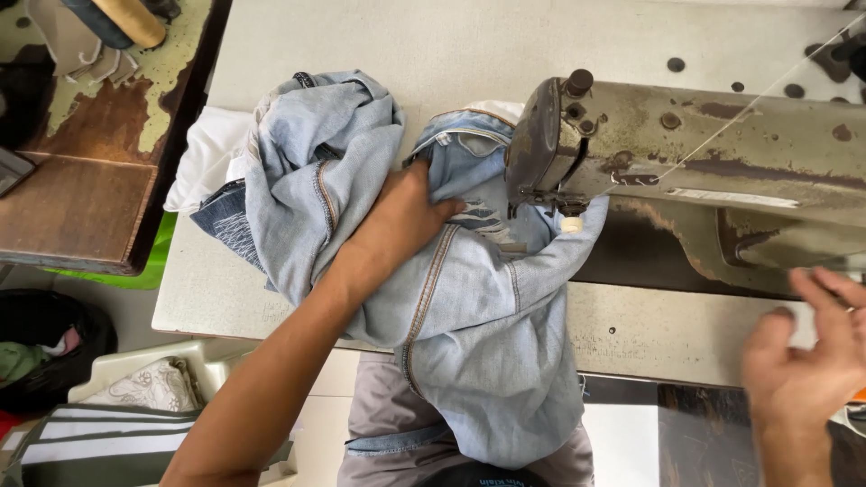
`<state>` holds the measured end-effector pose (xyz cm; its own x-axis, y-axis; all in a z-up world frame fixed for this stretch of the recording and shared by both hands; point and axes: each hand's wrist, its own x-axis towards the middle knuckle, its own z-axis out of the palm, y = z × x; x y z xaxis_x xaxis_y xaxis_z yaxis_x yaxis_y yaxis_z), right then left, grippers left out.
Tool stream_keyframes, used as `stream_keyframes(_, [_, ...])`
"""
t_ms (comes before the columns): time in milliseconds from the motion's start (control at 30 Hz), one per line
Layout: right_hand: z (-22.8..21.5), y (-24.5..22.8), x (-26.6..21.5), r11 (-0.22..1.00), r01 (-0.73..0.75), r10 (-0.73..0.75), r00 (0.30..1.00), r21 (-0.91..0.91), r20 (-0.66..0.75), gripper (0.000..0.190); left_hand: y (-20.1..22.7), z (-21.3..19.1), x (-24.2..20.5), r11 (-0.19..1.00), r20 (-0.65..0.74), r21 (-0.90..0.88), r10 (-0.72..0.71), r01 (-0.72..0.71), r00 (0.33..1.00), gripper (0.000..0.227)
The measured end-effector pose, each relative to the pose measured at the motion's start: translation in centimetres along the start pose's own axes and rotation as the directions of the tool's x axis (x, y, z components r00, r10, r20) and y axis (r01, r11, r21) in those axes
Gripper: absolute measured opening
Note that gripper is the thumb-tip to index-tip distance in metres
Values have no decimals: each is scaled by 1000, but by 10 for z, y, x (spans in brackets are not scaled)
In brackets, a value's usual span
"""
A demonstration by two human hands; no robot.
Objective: Repairing denim pants using an industrial sewing machine and scissors to trim threads.
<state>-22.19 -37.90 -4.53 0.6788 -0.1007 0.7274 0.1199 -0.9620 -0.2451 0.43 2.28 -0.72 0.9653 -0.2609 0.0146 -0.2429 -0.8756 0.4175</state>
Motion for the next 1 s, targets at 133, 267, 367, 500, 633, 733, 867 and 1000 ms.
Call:
stream_keyframes(133, [8,-113,51,946,145,-168,984,290,58,30,32,-28,-62,958,-247,79,287,-276,926,65])
stream_keyframes(267, [37,-175,86,870,296,-430,846,393,314,54,48,-12,-93,771,-88,104,636,-628,766,60])
stream_keyframes(367, [44,-186,81,879,340,-467,754,334,462,65,42,-1,-115,697,-55,95,716,-711,696,54])
stream_keyframes(500, [48,-186,67,895,296,-426,790,334,440,48,42,0,-118,714,-76,61,700,-698,710,49])
stream_keyframes(633, [52,-185,70,915,326,-403,773,238,490,54,36,-9,-108,664,-29,15,748,-748,664,60])
stream_keyframes(733, [56,-185,74,929,312,-370,786,199,495,55,31,-5,-103,715,0,24,699,-698,716,69])
stream_keyframes(867, [67,-184,80,932,313,-363,810,183,461,54,24,-4,-91,735,-59,9,678,-679,733,69])
stream_keyframes(1000, [66,-182,85,908,264,-390,817,325,424,45,19,-7,-75,707,-60,9,706,-707,706,67])
